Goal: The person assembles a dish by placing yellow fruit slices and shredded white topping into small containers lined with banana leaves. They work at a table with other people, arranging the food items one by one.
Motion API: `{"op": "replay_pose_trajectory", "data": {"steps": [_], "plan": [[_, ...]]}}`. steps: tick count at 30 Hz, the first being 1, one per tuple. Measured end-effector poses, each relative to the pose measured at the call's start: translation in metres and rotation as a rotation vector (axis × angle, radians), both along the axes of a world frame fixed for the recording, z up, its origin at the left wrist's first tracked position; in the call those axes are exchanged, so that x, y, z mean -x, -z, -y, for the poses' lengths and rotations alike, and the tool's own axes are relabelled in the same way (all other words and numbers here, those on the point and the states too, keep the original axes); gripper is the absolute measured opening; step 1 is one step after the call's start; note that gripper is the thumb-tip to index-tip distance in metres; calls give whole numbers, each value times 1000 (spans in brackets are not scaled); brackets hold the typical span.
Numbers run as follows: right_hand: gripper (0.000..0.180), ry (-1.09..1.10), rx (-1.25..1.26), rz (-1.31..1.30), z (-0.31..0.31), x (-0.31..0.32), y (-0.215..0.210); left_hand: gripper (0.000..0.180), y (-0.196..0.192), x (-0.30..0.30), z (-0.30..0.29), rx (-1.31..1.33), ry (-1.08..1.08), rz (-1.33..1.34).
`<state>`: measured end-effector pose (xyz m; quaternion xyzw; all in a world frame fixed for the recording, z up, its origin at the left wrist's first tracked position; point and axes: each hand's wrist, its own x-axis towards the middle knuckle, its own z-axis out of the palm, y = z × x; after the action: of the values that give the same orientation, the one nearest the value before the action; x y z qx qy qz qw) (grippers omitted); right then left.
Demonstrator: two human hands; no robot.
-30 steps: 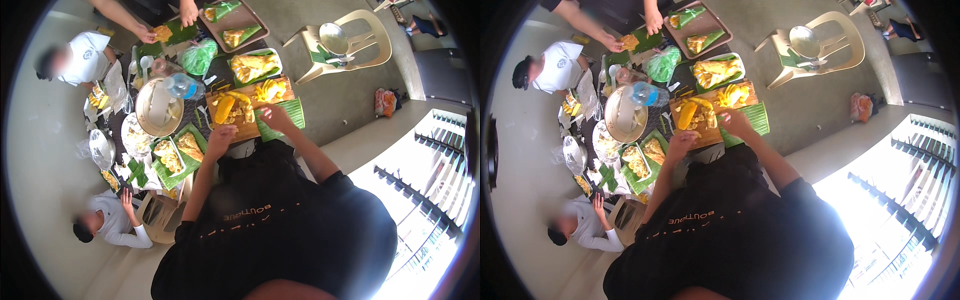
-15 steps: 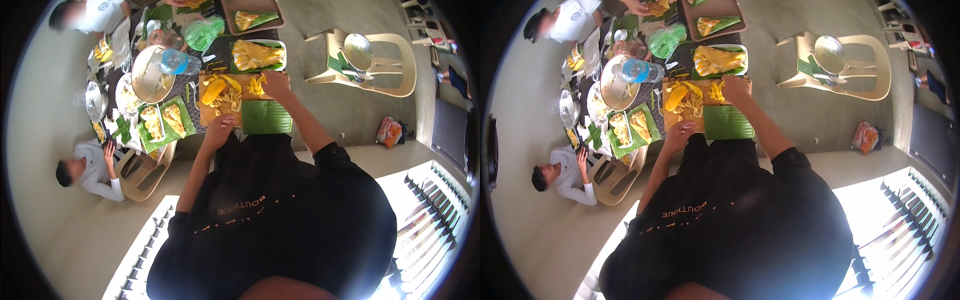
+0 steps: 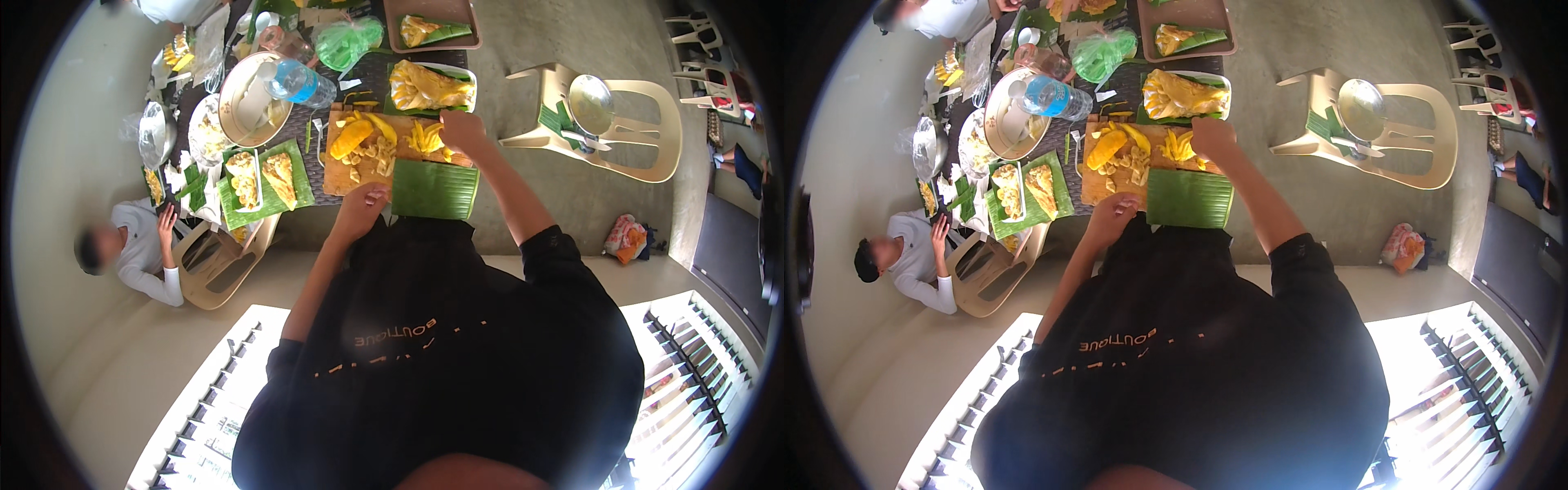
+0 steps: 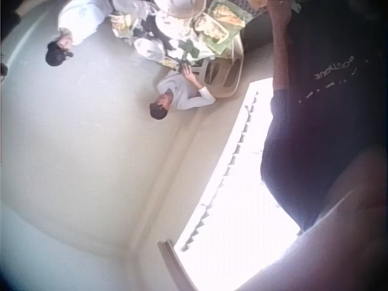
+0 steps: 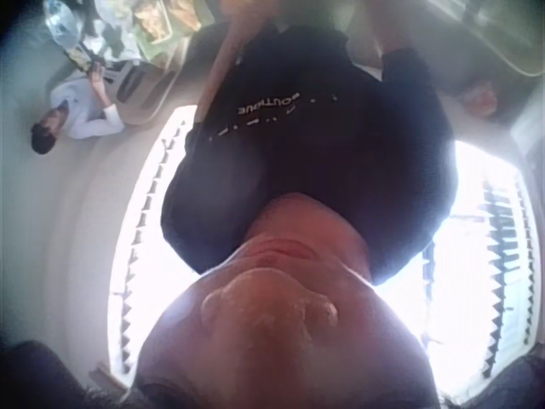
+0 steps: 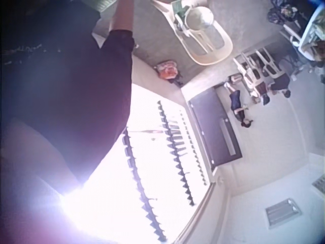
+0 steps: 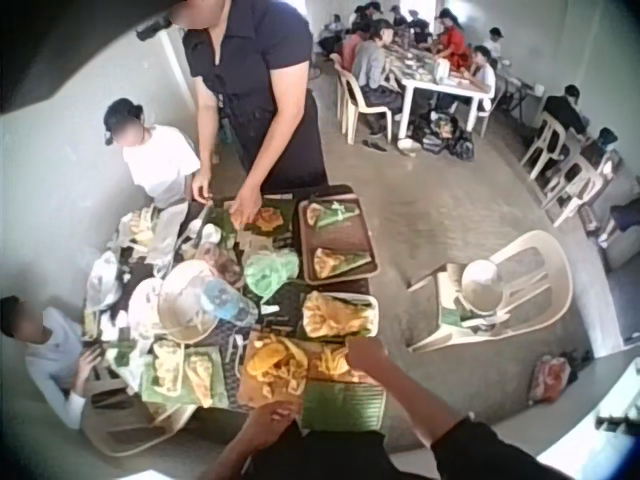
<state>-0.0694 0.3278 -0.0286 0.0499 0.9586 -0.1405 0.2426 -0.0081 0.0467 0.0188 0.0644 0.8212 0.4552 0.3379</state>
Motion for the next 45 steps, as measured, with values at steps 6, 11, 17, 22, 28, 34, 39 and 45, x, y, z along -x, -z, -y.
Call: {"op": "replay_pose_trajectory", "data": {"steps": [6, 11, 17, 22, 28, 34, 39, 45], "plan": [[28, -3, 22, 120, -7, 13, 3, 26, 5, 1, 0, -69, 26, -20], [29, 49, 77, 101, -7, 17, 7, 26, 4, 1, 5, -65, 10, -25], [25, 265, 125, -9, 6, 11, 15, 27, 4, -7, 12, -30, -12, 0], [32, 515, 192, -56, 20, 4, 18, 27, 1, -8, 13, -38, -22, 6], [38, 627, 271, -101, 31, 2, 12, 25, 4, -4, 15, -54, 7, -1], [40, 637, 406, -79, 24, 6, 41, 25, 7, -1, 15, -84, 31, -1], [36, 552, 301, -95, 32, 11, 27, 26, 5, -2, 12, -63, 31, 6], [34, 216, 52, -87, 30, 10, 18, 26, -3, -2, 9, -63, 18, -48]]}}
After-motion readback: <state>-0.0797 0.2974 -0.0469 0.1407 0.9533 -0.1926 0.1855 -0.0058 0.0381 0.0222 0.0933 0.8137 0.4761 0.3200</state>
